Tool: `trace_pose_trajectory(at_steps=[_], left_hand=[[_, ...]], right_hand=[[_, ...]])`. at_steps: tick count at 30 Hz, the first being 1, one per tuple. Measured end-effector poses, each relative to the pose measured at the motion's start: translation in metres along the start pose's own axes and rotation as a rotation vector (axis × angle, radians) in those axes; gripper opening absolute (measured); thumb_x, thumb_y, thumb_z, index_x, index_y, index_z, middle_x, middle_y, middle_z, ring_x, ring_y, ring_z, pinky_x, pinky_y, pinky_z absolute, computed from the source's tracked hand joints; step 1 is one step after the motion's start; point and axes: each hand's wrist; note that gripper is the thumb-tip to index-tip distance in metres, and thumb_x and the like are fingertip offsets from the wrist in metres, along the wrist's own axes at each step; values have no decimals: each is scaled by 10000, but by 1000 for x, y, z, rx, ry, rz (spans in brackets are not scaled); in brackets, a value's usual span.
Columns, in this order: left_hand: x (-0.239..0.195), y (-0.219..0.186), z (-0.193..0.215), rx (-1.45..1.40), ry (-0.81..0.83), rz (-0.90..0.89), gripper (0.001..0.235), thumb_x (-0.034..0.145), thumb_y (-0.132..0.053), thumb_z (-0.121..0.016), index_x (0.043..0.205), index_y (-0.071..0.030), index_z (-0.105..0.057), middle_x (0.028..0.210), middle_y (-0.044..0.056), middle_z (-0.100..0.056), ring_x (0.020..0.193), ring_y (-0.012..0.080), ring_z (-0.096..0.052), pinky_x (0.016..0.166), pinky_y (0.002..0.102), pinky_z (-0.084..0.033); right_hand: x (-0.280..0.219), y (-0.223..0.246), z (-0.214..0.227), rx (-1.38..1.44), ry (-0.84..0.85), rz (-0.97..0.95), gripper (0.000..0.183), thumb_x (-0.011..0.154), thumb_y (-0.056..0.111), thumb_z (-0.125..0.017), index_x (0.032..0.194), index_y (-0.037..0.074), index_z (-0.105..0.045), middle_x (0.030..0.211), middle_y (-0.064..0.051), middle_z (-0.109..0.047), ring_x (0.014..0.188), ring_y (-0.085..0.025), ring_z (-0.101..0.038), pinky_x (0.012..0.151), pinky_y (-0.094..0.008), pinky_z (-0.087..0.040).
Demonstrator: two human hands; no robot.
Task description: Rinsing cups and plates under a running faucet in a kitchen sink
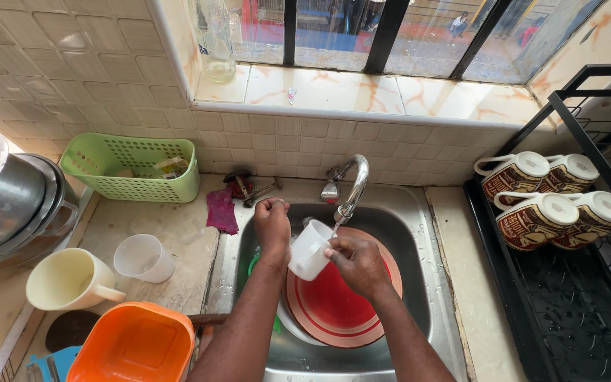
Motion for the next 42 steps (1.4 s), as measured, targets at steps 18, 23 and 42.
trace_pose_trajectory(at_steps=[18,23,42], left_hand=[[-17,1,-4,209,256,90,258,831,-321,-655,984,-133,-743,870,45,-768,922,161,-700,842,302,-515],[-5,10,-7,274,272,93,247,817,-361,-675,953,-170,-753,870,8,-760,929,159,-694,824,313,-525],[-79,-48,-2,469,829,166,830,785,-460,-801,1502,-165,-505,1299,227,-653,1219,353,-666,1045,500,-498]], right_hand=[[6,-6,-7,-60,49,-154,149,851,140,-752,965,144,-848,775,-125,-795,705,-264,-763,665,-400,-586],[8,-22,-13,57,22,-240,180,853,117,-728,977,149,-855,781,-124,-799,701,-186,-748,654,-369,-602],[11,-4,-8,352,-268,-331,399,905,185,-723,1286,69,-696,1229,-139,-656,1024,-221,-649,927,-383,-549]])
Point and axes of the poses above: each hand's wrist, its own x-axis towards the middle knuckle, its own z-axis out of the back of the hand, y = z × x
